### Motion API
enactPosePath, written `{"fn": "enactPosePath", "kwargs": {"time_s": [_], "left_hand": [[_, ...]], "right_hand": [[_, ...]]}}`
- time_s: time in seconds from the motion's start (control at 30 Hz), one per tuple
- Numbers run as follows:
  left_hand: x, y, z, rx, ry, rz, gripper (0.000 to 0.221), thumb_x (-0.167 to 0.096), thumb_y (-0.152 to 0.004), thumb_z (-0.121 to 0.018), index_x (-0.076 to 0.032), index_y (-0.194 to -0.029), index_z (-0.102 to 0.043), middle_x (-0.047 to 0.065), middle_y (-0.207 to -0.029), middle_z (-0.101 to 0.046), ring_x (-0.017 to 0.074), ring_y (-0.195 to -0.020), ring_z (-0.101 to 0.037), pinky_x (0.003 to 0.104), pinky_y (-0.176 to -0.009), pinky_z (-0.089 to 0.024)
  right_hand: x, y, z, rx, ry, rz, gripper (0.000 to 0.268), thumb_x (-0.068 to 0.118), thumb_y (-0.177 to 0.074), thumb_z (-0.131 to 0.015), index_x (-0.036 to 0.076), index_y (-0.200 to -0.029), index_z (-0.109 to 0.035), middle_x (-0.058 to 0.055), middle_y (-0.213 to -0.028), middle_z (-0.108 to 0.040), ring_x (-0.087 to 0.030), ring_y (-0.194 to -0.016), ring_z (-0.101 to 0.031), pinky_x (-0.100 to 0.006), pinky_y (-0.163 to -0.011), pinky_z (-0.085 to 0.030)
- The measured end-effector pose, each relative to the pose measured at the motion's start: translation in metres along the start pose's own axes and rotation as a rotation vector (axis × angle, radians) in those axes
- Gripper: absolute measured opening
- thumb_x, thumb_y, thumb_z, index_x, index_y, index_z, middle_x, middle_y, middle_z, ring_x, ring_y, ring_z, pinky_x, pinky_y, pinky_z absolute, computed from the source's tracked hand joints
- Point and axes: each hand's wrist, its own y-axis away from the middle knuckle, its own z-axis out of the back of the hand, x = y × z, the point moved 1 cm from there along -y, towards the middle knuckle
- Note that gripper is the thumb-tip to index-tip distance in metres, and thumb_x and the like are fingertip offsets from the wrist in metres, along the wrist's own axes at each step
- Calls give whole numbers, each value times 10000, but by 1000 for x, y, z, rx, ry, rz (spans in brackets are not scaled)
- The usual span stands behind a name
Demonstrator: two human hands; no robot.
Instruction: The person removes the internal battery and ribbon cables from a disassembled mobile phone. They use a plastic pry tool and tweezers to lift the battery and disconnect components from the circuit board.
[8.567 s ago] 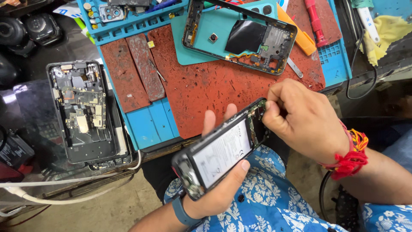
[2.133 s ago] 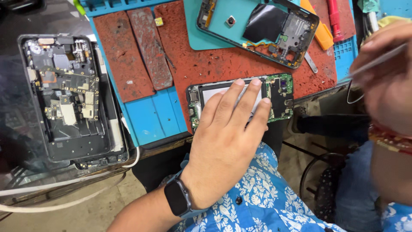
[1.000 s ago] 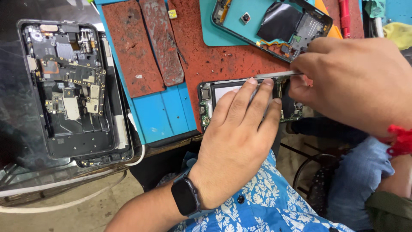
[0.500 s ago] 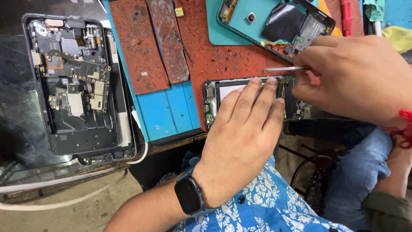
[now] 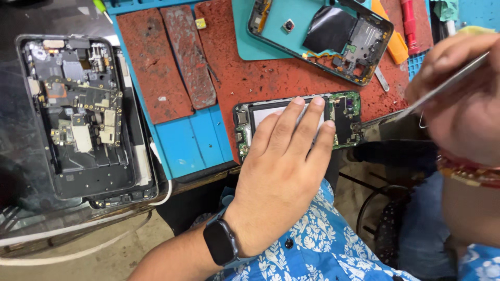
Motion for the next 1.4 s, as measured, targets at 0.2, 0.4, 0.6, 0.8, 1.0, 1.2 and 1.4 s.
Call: {"fn": "enactPosePath", "kwargs": {"time_s": [0.2,0.4,0.6,0.8,1.0,1.2,1.4], "left_hand": [[-1,-2,-1,10,13,24,385,-186,-984,-635,8,-1317,-643,201,-1487,-555,359,-1402,-503,492,-1173,-389],[-3,-4,0,43,-33,22,384,-220,-1003,-657,-21,-1331,-643,178,-1493,-556,347,-1412,-498,487,-1169,-388],[-4,-5,0,60,-38,27,407,-240,-986,-666,-33,-1335,-642,176,-1489,-555,344,-1406,-497,490,-1158,-380],[-4,-5,0,46,-48,27,385,-242,-1000,-658,-33,-1324,-652,166,-1483,-562,337,-1401,-502,483,-1158,-389],[-2,-4,0,35,-43,18,388,-238,-997,-652,-27,-1323,-655,172,-1482,-563,338,-1402,-505,481,-1165,-391],[-2,-3,0,30,-32,16,394,-228,-989,-651,-19,-1322,-655,183,-1487,-560,344,-1403,-503,480,-1170,-388],[-2,-3,-1,22,-21,20,394,-237,-978,-653,-16,-1304,-663,186,-1479,-563,348,-1398,-502,486,-1161,-383]], "right_hand": [[-15,21,3,-160,-214,-36,110,136,-1145,-535,42,-1165,-481,-123,-1020,-587,-269,-869,-681,-432,-795,-615],[-3,20,-18,-134,362,194,109,53,-1070,-538,41,-1155,-604,-79,-916,-626,-184,-763,-644,-325,-738,-558],[26,-1,-56,215,1078,224,187,69,-888,-779,-27,-1016,-683,-99,-857,-626,-131,-725,-594,-285,-618,-451],[26,-14,-73,145,1124,45,121,71,-885,-789,-10,-964,-747,-76,-704,-608,-119,-557,-501,-286,-518,-385],[16,-8,-64,64,1125,-27,115,114,-970,-769,5,-994,-740,-41,-745,-594,-80,-601,-499,-260,-561,-382],[21,-7,-71,-14,1077,-73,105,84,-937,-726,0,-998,-745,-42,-685,-571,-94,-578,-479,-257,-543,-381],[27,-4,-88,27,1220,150,115,35,-898,-783,-29,-988,-750,-99,-731,-619,-160,-570,-535,-305,-534,-415]]}}
